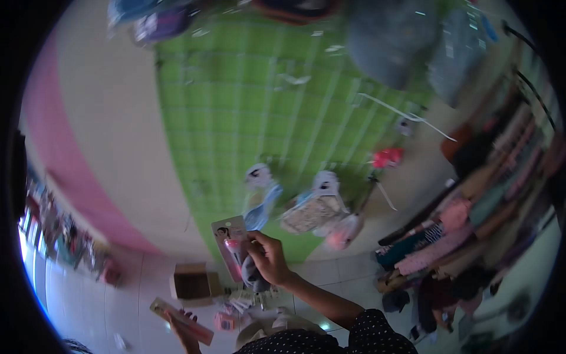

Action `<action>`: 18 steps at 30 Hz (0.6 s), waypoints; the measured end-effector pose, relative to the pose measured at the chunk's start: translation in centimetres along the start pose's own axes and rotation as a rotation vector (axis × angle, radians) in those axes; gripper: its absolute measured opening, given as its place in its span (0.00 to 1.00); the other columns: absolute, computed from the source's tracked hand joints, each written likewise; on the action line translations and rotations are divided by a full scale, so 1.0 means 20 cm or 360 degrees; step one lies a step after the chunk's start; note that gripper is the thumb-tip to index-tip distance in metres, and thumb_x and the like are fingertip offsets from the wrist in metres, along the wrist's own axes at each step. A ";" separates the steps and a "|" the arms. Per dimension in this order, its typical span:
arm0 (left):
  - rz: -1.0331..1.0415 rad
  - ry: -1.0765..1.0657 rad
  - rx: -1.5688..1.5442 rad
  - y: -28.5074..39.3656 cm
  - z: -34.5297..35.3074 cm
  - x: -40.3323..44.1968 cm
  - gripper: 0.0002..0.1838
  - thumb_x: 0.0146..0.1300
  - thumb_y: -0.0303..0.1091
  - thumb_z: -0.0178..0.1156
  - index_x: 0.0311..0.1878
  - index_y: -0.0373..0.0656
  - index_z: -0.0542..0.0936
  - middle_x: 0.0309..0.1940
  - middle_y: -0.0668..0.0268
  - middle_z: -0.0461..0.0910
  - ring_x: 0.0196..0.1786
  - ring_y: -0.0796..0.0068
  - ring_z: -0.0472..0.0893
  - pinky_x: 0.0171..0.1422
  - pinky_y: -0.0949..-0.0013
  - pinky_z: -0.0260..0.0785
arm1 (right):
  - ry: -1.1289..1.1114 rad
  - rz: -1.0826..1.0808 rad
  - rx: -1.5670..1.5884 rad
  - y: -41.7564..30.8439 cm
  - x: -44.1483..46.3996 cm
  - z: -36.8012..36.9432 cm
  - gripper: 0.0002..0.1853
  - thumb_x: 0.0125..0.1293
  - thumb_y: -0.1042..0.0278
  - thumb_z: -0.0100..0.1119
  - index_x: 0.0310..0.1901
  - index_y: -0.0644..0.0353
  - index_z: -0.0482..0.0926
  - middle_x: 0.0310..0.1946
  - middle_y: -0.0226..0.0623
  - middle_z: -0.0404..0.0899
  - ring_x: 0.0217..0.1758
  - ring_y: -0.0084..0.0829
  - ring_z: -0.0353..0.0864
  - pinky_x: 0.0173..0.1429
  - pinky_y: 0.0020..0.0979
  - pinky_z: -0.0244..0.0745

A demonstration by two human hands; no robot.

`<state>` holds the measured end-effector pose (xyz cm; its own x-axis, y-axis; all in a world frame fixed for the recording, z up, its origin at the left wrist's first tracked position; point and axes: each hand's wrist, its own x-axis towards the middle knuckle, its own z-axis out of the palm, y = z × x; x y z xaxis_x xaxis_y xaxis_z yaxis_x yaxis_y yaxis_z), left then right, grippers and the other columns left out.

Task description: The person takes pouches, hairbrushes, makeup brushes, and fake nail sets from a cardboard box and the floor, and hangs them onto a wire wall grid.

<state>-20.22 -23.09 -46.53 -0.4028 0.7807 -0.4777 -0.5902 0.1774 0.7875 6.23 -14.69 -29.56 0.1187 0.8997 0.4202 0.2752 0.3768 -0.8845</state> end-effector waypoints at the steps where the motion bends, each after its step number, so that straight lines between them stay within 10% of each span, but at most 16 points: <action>1: 0.0007 -0.0004 0.0082 -0.01 0.02 0.04 0.31 0.53 0.62 0.44 0.47 0.42 0.63 0.33 0.63 0.66 0.33 0.67 0.70 0.36 0.61 0.66 | 0.0169 -0.0113 -0.0108 -0.14 0.01 -0.16 0.05 0.57 0.73 0.50 0.34 0.64 0.71 0.23 0.28 0.69 0.26 0.15 0.66 0.31 0.18 0.64; 5: -0.0081 -0.0591 0.0053 -0.04 0.16 0.07 0.34 0.57 0.54 0.46 0.61 0.48 0.48 0.42 0.59 0.66 0.43 0.72 0.68 0.50 0.62 0.63 | 0.0955 -0.0491 -0.0515 -0.43 0.07 -0.73 0.12 0.60 0.73 0.46 0.45 0.66 0.69 0.25 0.25 0.70 0.26 0.11 0.64 0.29 0.15 0.61; 8: 0.0357 -0.0292 0.0489 -0.12 0.33 0.09 0.27 0.58 0.57 0.43 0.45 0.40 0.65 0.29 0.63 0.71 0.37 0.67 0.71 0.41 0.67 0.66 | 0.1107 -0.0576 -0.0683 -0.51 0.12 -1.07 0.19 0.59 0.74 0.46 0.54 0.63 0.64 0.22 0.25 0.68 0.24 0.13 0.62 0.28 0.16 0.58; 18: 0.0242 -0.0688 0.0347 -0.14 0.73 0.06 0.26 0.57 0.57 0.43 0.45 0.41 0.65 0.30 0.63 0.71 0.38 0.67 0.71 0.41 0.66 0.66 | 0.1368 -0.0685 -0.0854 -0.43 0.23 -1.62 0.19 0.59 0.72 0.48 0.54 0.58 0.65 0.29 0.28 0.72 0.25 0.15 0.60 0.34 0.19 0.62</action>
<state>-8.89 -13.95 -43.67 -0.1193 0.9759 -0.1827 -0.3690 0.1272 0.9207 35.32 -20.85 -13.46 0.4806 0.1841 0.8574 0.8069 0.2901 -0.5146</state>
